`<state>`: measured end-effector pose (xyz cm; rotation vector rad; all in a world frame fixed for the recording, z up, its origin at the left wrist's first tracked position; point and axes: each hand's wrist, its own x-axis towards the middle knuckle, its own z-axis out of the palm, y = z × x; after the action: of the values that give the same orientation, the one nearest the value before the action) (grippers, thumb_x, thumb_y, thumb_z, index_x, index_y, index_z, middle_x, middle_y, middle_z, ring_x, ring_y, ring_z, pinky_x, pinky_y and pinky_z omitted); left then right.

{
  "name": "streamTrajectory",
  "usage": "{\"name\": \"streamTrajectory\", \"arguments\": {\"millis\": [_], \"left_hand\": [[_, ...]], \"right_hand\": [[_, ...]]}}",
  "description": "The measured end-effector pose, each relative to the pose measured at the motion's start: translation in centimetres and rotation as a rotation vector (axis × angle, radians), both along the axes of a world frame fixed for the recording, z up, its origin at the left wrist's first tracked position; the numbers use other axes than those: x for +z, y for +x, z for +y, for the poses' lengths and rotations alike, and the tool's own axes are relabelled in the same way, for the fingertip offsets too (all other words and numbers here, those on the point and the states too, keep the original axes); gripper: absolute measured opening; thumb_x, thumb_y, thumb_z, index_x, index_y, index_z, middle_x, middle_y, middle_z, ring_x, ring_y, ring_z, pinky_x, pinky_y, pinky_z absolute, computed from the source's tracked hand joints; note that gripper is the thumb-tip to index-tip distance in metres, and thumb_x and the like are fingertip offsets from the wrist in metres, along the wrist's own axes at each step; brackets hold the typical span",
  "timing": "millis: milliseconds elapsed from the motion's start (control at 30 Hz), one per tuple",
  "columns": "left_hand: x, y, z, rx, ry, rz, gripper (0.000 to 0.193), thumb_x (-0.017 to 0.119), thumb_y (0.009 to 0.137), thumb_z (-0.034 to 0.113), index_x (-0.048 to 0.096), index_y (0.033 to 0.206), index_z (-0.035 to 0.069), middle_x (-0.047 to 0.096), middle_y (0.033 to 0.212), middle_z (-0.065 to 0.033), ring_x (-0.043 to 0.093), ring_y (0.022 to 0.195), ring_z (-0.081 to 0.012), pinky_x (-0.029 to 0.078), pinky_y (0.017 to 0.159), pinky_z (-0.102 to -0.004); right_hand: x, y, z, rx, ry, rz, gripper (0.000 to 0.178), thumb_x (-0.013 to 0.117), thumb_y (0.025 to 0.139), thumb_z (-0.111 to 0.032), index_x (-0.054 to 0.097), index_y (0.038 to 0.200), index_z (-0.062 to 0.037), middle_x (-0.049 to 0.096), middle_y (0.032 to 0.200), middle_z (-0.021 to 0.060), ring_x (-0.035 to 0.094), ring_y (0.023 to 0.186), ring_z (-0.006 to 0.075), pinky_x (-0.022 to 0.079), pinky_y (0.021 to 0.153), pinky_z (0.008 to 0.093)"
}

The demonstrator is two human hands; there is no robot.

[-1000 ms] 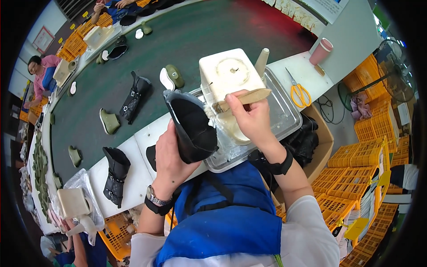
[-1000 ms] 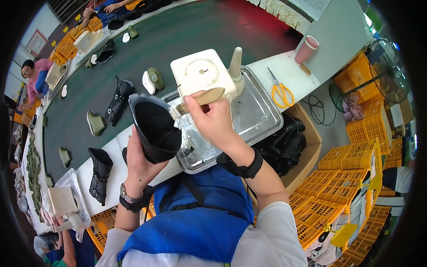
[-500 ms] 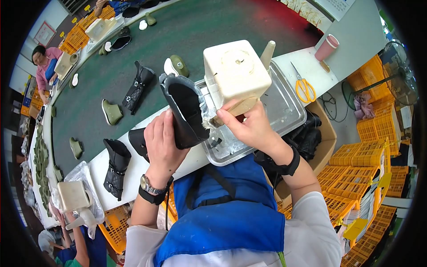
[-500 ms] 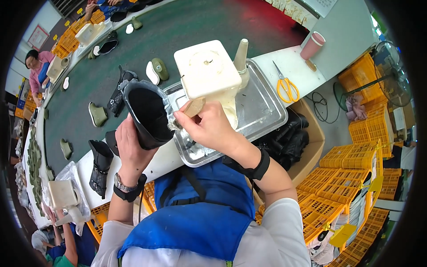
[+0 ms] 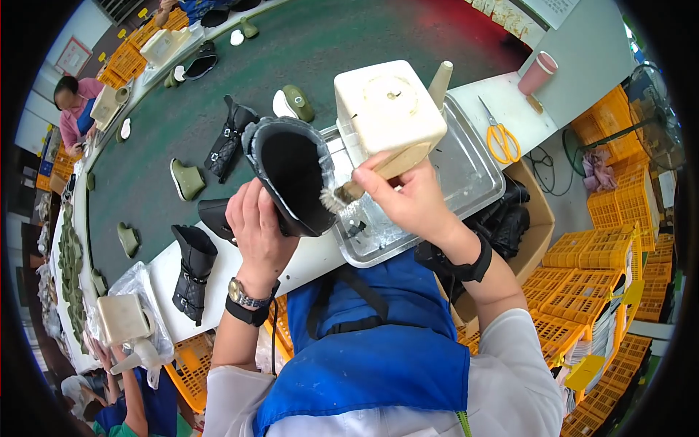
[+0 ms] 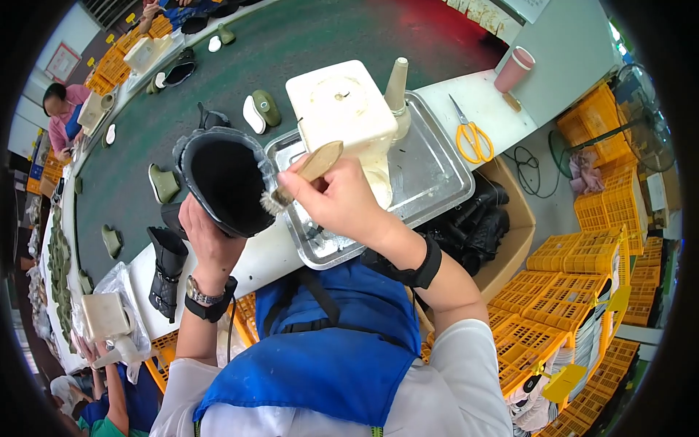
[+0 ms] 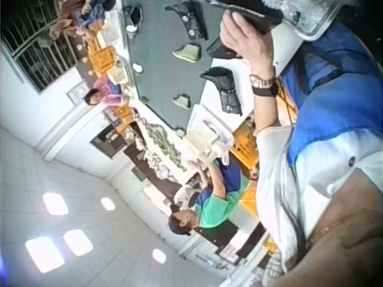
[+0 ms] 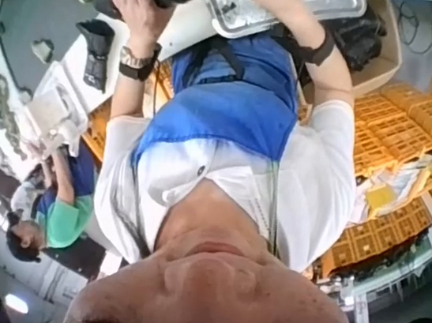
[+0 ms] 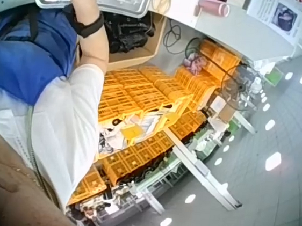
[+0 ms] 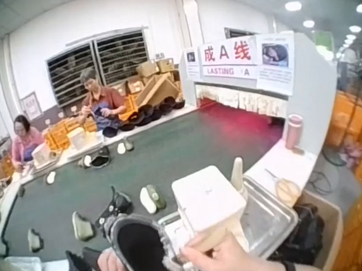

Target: The recorder trims excess material from black boots and applies adhesive using a brush.

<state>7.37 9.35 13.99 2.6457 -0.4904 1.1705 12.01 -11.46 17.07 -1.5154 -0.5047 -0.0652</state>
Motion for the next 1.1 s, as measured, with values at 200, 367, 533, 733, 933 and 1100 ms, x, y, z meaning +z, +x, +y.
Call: {"name": "streamTrajectory", "arguments": {"millis": [200, 367, 533, 733, 933, 1100], "left_hand": [[-0.4, 0.6, 0.5, 0.028, 0.046, -0.054, 0.061, 0.063, 0.059, 0.002, 0.044, 0.117, 0.003, 0.05, 0.115, -0.0138, 0.05, 0.103, -0.031, 0.036, 0.088, -0.0415], [-0.1, 0.5, 0.5, 0.05, 0.1, 0.018, 0.064, 0.064, 0.06, 0.001, 0.042, 0.12, 0.002, 0.049, 0.116, -0.0137, 0.049, 0.104, -0.0307, 0.035, 0.089, -0.0418], [-0.8, 0.3, 0.7, -0.027, 0.0, 0.048, 0.073, 0.071, 0.057, 0.007, 0.039, 0.123, 0.0, 0.049, 0.116, -0.0158, 0.049, 0.104, -0.0312, 0.034, 0.09, -0.0416], [0.2, -0.4, 1.4, -0.168, -0.4, 0.385, 0.091, 0.073, 0.059, 0.008, 0.019, 0.132, 0.002, 0.048, 0.115, -0.0172, 0.048, 0.108, -0.03, 0.037, 0.092, -0.0393], [0.3, 0.0, 6.1, -0.603, -1.33, 1.116, 0.085, 0.071, 0.061, 0.043, 0.042, 0.126, -0.004, 0.053, 0.118, -0.0177, 0.052, 0.108, -0.0236, 0.041, 0.094, -0.0344], [-1.0, -1.3, 5.7, -0.887, -1.435, 1.297, 0.105, 0.067, 0.058, 0.067, 0.035, 0.131, -0.001, 0.053, 0.116, -0.0212, 0.056, 0.101, -0.0312, 0.045, 0.088, -0.0404]], "right_hand": [[0.5, -1.2, -0.1, 0.173, 0.154, 0.415, 0.015, 0.061, 0.085, -0.014, 0.061, 0.08, 0.0007, 0.056, 0.063, -0.0016, 0.046, 0.052, 0.0009, 0.035, 0.046, 0.0177], [-0.8, -1.3, -0.3, 0.109, 0.159, 0.424, 0.015, 0.062, 0.084, -0.014, 0.062, 0.082, 0.0006, 0.057, 0.063, -0.0011, 0.046, 0.051, 0.0016, 0.035, 0.045, 0.0176], [-3.0, -0.6, 0.3, -0.075, 0.047, 0.082, 0.012, 0.062, 0.083, -0.011, 0.063, 0.081, 0.0007, 0.057, 0.063, -0.0011, 0.046, 0.05, 0.0022, 0.035, 0.045, 0.0182], [-2.2, 0.5, -0.3, -0.19, 0.073, -0.304, 0.01, 0.062, 0.084, -0.009, 0.064, 0.082, 0.0005, 0.057, 0.063, -0.0017, 0.046, 0.051, 0.0019, 0.034, 0.045, 0.0172], [2.0, 3.0, -5.1, -0.188, 0.224, 0.161, 0.017, 0.057, 0.088, -0.016, 0.064, 0.085, -0.0014, 0.053, 0.061, -0.0016, 0.045, 0.051, 0.0021, 0.033, 0.046, 0.0153], [3.9, 5.2, -5.3, -0.076, 0.199, 0.188, 0.02, 0.058, 0.088, -0.02, 0.064, 0.089, -0.0003, 0.054, 0.063, -0.0005, 0.045, 0.051, 0.003, 0.034, 0.046, 0.0155]]}}
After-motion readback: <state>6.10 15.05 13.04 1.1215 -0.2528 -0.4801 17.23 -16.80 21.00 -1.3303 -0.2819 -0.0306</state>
